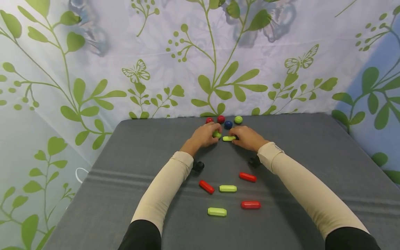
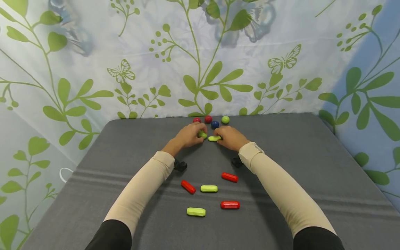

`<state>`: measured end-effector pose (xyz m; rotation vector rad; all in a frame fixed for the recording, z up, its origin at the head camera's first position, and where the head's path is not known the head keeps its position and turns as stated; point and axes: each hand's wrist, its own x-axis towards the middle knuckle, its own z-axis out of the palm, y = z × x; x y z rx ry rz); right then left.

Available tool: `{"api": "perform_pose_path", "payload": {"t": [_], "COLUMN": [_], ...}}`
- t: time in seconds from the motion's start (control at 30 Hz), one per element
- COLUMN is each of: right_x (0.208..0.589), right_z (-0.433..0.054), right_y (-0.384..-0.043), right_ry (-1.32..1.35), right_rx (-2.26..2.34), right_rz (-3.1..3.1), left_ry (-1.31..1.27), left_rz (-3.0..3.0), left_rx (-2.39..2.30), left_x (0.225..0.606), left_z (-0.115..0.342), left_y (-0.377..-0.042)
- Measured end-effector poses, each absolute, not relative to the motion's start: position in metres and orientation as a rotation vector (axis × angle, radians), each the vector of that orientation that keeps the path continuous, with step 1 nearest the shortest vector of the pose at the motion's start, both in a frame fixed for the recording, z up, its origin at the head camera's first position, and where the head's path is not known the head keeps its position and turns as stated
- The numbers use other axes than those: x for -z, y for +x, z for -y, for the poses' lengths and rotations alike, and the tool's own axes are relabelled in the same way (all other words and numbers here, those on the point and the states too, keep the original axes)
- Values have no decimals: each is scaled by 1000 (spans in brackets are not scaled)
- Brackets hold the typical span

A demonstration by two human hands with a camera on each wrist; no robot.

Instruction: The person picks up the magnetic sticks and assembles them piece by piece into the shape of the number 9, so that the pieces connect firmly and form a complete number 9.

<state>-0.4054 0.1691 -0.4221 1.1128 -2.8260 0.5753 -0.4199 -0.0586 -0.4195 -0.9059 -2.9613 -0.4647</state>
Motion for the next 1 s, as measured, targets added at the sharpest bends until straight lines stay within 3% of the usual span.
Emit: {"api": "perform_pose_path", "payload": {"t": [1.0], "right_x": [422], "right_z": [-170], "right_y": [-405], "right_ry": [1051], "right_rx": [-594], "right_rz": [2853], "left_ry": [-971], "left_rz": [2992], "left_rx": [418], "left_x": [415], "left_z": [57], "left_y": [-411]}}
